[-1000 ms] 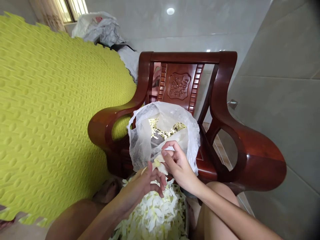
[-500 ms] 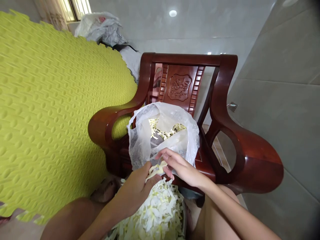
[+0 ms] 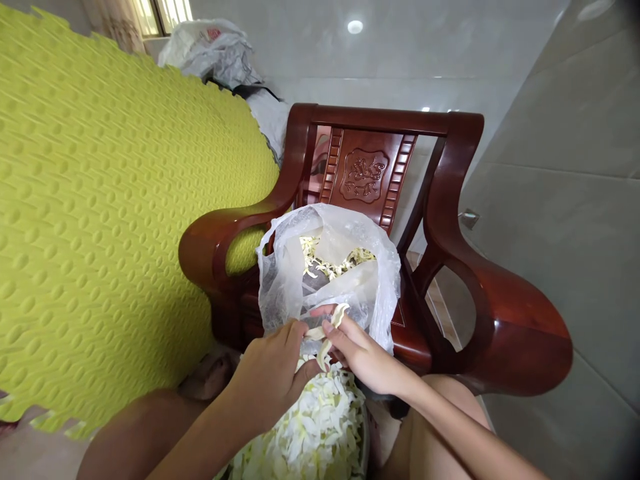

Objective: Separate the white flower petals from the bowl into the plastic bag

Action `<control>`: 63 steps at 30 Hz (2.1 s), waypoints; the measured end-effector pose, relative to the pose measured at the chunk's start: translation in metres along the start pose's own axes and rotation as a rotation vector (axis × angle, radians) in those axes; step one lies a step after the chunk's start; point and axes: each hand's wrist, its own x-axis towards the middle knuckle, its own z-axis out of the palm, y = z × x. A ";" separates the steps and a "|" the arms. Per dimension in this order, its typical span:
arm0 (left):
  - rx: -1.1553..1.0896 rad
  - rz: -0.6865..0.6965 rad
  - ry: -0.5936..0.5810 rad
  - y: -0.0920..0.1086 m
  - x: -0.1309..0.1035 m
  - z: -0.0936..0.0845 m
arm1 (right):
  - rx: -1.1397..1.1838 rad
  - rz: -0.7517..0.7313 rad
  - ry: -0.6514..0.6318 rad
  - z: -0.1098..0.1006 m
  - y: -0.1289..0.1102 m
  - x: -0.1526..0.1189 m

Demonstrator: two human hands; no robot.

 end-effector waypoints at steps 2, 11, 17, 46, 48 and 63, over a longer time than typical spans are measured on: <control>0.003 0.007 0.027 -0.002 0.001 0.002 | 0.027 0.009 -0.021 -0.002 0.001 0.001; 0.225 0.314 0.388 -0.018 0.001 0.021 | 0.331 0.094 -0.092 -0.002 0.000 0.007; 0.093 0.142 0.135 -0.007 -0.001 0.017 | 0.097 -0.077 -0.154 -0.007 0.005 0.004; 0.519 0.245 0.320 0.007 -0.003 0.026 | 0.413 0.213 -0.131 -0.012 0.012 -0.001; 0.447 0.255 0.281 0.007 -0.001 0.029 | 0.245 0.091 -0.115 -0.016 0.015 0.000; -1.549 -0.279 -0.256 0.028 -0.012 0.017 | 0.131 -0.208 -0.168 -0.011 0.020 -0.006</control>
